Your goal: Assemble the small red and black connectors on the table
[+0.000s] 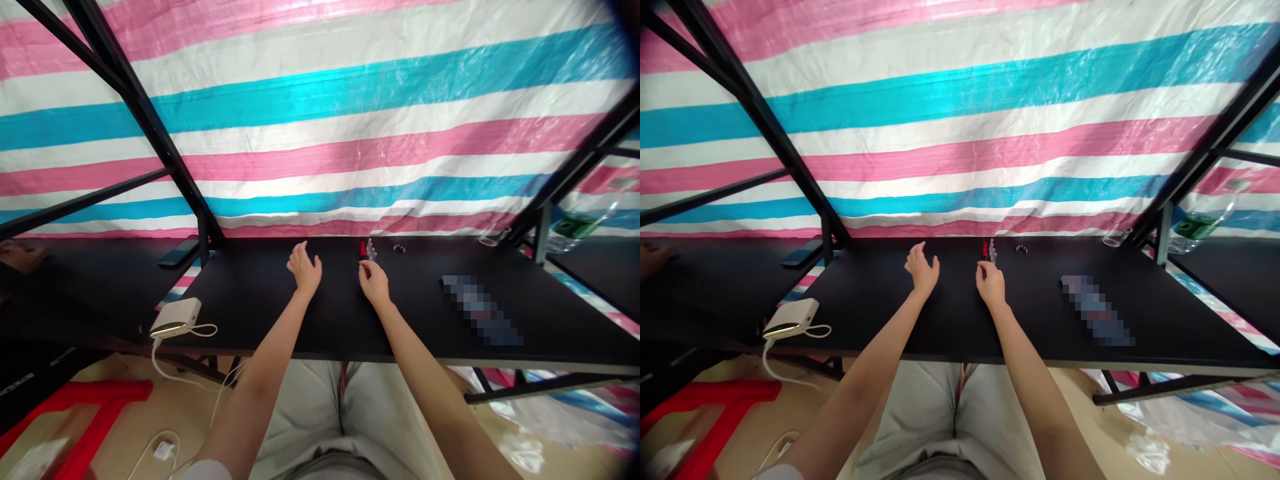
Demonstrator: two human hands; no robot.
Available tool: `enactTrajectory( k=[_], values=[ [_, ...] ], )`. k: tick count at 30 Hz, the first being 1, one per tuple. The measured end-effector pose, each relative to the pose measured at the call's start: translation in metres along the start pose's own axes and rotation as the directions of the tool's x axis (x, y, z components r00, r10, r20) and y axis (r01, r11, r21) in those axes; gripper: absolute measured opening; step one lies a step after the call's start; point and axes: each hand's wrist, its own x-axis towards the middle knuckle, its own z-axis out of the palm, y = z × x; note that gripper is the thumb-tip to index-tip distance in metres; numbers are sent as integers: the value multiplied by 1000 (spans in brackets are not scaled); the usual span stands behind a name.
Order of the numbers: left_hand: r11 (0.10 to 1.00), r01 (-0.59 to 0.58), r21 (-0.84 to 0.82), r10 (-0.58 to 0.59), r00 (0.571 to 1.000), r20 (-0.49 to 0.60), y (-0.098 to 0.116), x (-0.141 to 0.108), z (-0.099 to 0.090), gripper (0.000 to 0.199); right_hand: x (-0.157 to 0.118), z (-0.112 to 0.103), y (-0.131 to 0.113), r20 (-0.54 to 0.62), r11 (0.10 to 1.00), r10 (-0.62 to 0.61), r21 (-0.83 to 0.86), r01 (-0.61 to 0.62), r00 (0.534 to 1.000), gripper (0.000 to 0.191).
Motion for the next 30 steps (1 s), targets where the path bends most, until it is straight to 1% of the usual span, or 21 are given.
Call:
enactTrajectory(
  k=[1,2,3,5,6,7,9,10,12,16,18,21,23,26,28,30],
  values=[
    [994,-99,-39,100,994,31,8,-3,1,48,1,-1,1,-45,999,35,-12,-35,998,27],
    [978,-191,-80,197,978,70,16,-6,4,45,2,-3,3,-84,997,69,-20,-71,994,27],
    [954,-273,-122,288,950,121,24,-10,8,44,3,-4,4,-115,994,99,-24,-103,988,27],
    [901,-387,-194,426,875,230,38,-16,19,45,4,-7,7,-159,988,147,-22,-152,976,27],
    [882,-418,-217,466,841,274,44,-19,25,47,5,-8,8,-174,985,165,-16,-171,971,27],
    [871,-432,-234,488,816,309,49,-22,32,50,5,-9,9,-185,983,180,-8,-184,966,27],
    [867,-431,-248,496,792,357,57,-25,44,56,6,-10,11,-201,979,201,7,-204,959,26],
    [872,-424,-245,488,790,371,60,-26,50,58,6,-10,12,-204,977,210,11,-212,956,26],
    [882,-411,-230,470,793,388,63,-26,58,58,7,-10,13,-207,974,223,12,-226,953,25],
    [891,-413,-188,454,803,386,62,-21,64,39,8,-10,16,-189,969,237,-28,-246,953,23],
    [897,-406,-173,441,816,373,60,-18,64,29,8,-10,15,-170,967,221,-86,-238,960,23],
    [911,-366,-190,411,842,349,56,-16,61,19,6,-11,14,-145,949,184,-230,-214,972,21],
    [921,-307,-239,374,870,321,49,-17,58,16,5,-11,13,-110,920,194,-324,-220,975,20],
    [923,-162,-348,268,922,280,36,-19,52,15,2,-8,13,-19,886,240,-405,-227,971,22],
    [905,-57,-421,182,948,261,27,-23,48,14,0,-5,14,51,877,261,-431,-215,964,26],
    [870,27,-493,108,964,243,20,-28,44,14,-1,-2,15,109,869,276,-453,-200,955,30]
  ],
)
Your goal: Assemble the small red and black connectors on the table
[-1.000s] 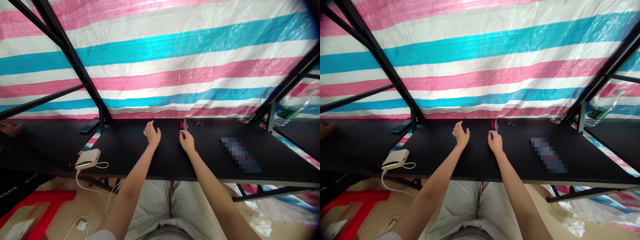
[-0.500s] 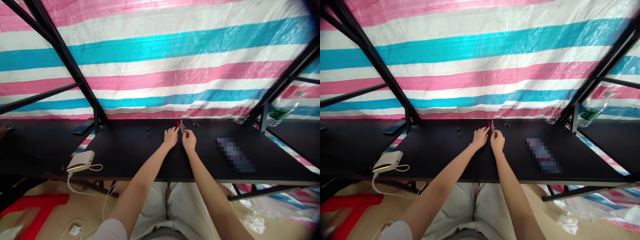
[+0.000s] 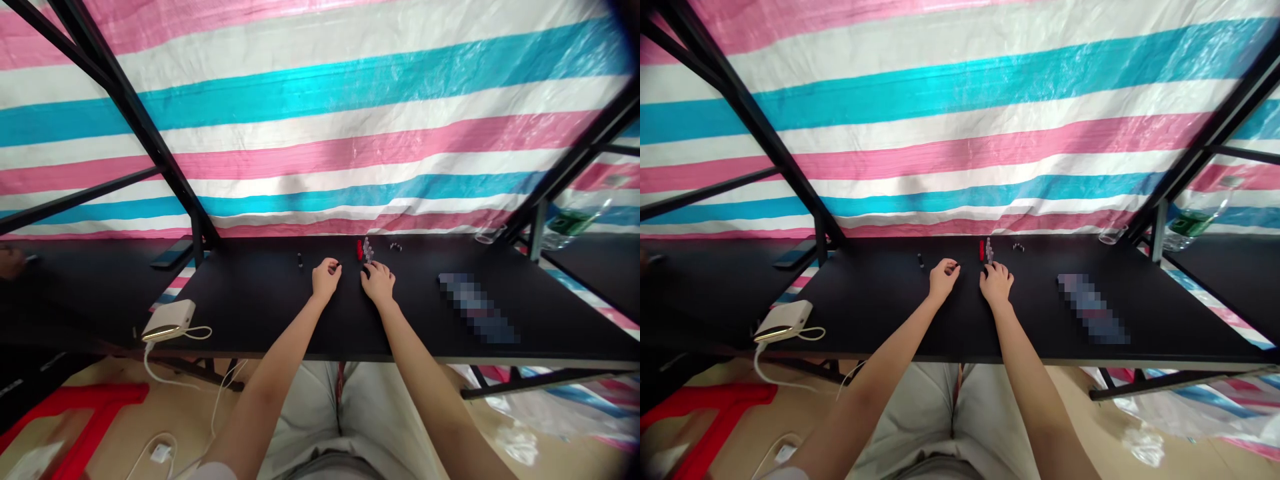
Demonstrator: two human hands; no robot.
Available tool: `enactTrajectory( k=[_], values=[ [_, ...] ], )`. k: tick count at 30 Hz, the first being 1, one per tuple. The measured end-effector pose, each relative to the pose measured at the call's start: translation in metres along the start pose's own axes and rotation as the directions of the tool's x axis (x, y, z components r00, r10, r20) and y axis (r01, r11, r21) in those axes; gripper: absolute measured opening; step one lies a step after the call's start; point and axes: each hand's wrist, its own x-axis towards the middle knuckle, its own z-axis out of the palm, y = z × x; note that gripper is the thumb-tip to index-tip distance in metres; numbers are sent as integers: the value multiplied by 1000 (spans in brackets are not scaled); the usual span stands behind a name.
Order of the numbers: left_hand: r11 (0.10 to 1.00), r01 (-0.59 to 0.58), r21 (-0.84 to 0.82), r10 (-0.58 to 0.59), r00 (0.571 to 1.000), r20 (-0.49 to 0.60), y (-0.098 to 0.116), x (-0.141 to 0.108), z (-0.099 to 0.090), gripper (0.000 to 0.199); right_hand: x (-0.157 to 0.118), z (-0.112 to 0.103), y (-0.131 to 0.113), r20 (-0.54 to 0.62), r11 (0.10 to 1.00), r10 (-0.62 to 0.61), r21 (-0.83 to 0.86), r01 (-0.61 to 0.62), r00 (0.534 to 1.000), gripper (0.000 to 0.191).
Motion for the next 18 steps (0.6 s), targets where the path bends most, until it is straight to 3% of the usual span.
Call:
enactTrajectory(
  k=[5,11,14,18],
  values=[
    [979,53,-198,-68,995,-72,-3,-14,-6,16,0,4,1,64,998,-9,-61,13,998,38],
    [965,54,-258,-83,991,-102,-3,-16,-13,19,-3,2,-1,40,996,-70,-61,72,997,35],
    [947,67,-314,-115,984,-135,-6,-14,-15,21,-6,-3,-8,-2,983,-184,9,184,983,27],
    [908,99,-408,-171,974,-145,-7,-12,-15,22,-8,-8,-21,-95,892,-372,238,384,923,20]
  ],
)
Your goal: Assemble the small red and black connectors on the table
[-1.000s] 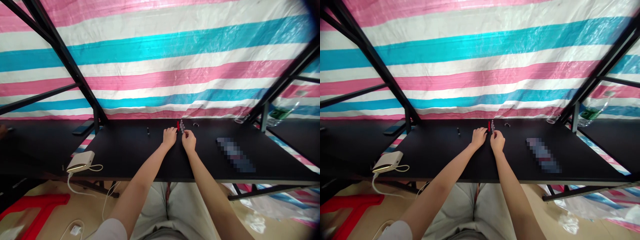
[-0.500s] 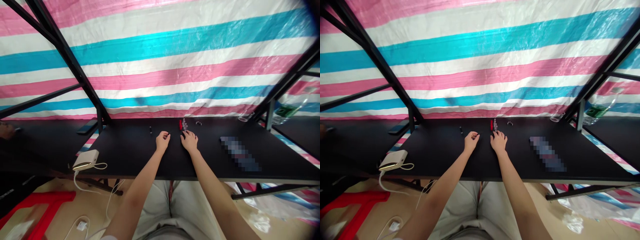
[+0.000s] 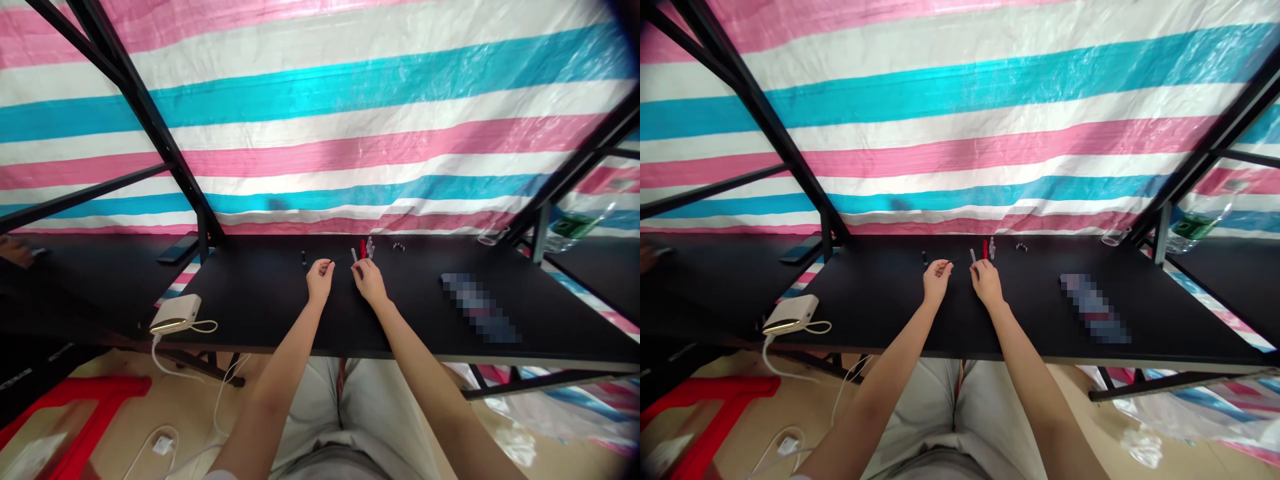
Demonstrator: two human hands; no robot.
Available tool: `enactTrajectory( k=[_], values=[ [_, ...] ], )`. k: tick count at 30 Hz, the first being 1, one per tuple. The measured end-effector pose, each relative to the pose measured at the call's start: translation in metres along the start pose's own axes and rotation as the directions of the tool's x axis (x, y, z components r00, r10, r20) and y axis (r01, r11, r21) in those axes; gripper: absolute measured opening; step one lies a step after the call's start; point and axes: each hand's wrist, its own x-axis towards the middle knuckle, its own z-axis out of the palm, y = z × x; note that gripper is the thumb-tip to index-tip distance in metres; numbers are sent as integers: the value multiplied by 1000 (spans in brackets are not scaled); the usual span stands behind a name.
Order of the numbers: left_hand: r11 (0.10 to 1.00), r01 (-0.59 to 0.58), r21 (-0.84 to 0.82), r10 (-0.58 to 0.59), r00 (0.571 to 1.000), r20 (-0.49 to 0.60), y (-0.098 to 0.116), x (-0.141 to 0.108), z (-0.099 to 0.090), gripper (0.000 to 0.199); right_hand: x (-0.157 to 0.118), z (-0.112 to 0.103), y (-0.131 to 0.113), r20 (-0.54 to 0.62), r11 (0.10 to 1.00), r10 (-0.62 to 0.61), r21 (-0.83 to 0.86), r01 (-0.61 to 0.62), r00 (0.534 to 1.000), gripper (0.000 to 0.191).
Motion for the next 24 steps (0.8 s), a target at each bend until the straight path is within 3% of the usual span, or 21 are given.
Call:
enactTrajectory(
  k=[4,15,22,24],
  values=[
    [996,36,-86,-37,999,-8,4,-1,0,23,0,-1,-4,-89,987,-34,154,47,995,20],
    [993,48,-111,-48,999,9,7,-1,0,20,-1,-2,-2,-139,993,41,118,-25,989,22],
    [991,76,-108,-77,997,-14,9,0,-2,22,-1,-1,-1,-93,984,22,180,-4,995,24],
    [990,72,-118,-69,997,30,10,-1,-2,28,-1,-1,-1,-82,984,29,180,-14,996,24]
  ],
)
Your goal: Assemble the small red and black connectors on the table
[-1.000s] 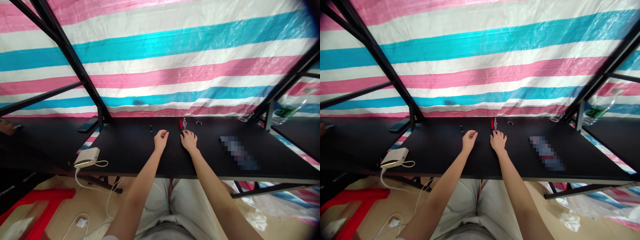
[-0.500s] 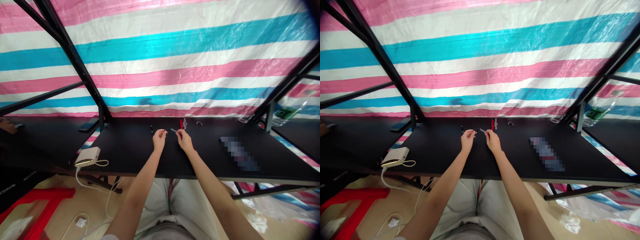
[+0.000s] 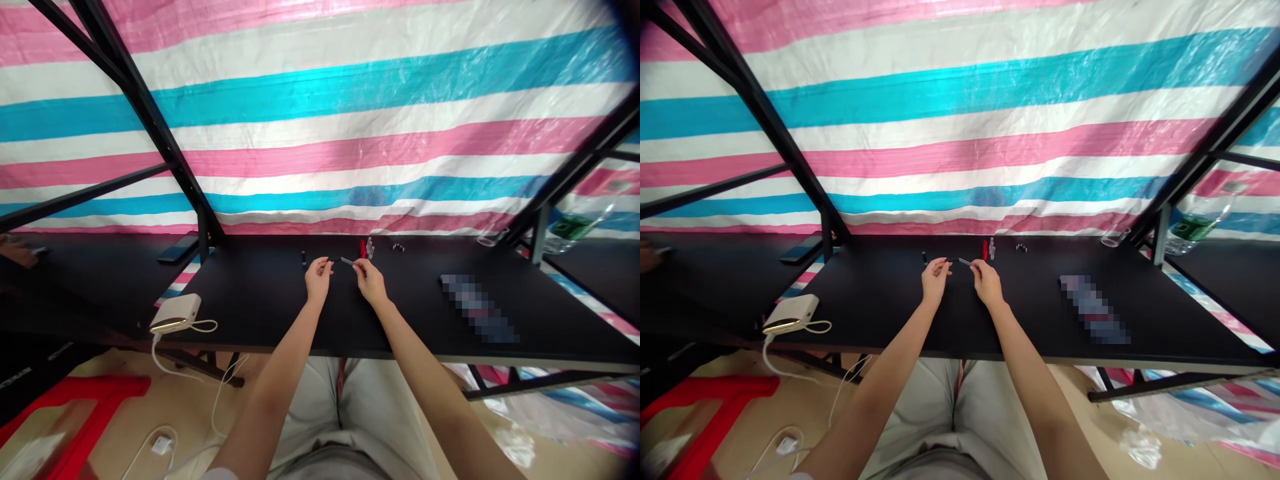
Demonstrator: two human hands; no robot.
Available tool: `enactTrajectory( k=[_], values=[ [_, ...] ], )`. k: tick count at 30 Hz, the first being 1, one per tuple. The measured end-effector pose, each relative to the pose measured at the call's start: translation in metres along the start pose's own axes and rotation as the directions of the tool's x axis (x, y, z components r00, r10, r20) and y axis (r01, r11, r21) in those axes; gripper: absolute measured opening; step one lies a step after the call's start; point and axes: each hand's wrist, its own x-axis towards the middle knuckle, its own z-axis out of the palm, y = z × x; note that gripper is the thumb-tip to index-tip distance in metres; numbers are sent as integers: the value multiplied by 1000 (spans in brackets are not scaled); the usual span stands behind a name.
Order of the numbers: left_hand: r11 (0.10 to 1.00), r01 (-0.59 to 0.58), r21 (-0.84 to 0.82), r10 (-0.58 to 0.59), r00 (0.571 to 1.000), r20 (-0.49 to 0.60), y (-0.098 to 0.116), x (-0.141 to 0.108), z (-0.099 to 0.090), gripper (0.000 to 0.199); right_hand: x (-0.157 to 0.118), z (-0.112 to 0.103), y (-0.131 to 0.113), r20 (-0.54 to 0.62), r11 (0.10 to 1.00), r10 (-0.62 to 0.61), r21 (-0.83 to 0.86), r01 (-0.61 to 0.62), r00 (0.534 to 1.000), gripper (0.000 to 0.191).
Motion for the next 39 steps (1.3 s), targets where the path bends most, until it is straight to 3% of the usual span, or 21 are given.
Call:
enactTrajectory(
  k=[4,7,15,21,27,30,35,37,39],
  values=[
    [1000,-11,10,9,973,230,1,-3,2,43,0,0,0,-2,999,38,-9,-38,999,25],
    [999,-2,51,-15,941,337,-1,-6,3,51,0,0,1,-6,999,46,-8,-46,999,26],
    [956,-260,138,189,901,391,-5,-10,4,66,-1,2,-1,-19,999,21,-50,-22,1000,28],
    [947,-290,139,202,872,447,-3,-14,5,69,-1,0,-1,-46,998,29,-47,-31,999,28],
    [963,-235,134,152,880,450,1,-15,5,66,-1,2,2,-34,999,42,-29,-43,999,28],
    [969,-219,117,149,890,430,7,-16,5,61,0,4,4,33,999,36,-23,-35,999,25],
    [963,-258,83,207,898,390,17,-15,5,48,7,9,5,89,997,73,-39,-70,993,19],
    [950,-297,100,254,916,309,19,-13,3,43,13,15,4,84,993,116,-13,-115,990,19],
    [946,-291,141,269,950,155,18,-9,-2,39,21,24,2,116,981,188,26,-193,975,19]
  ],
)
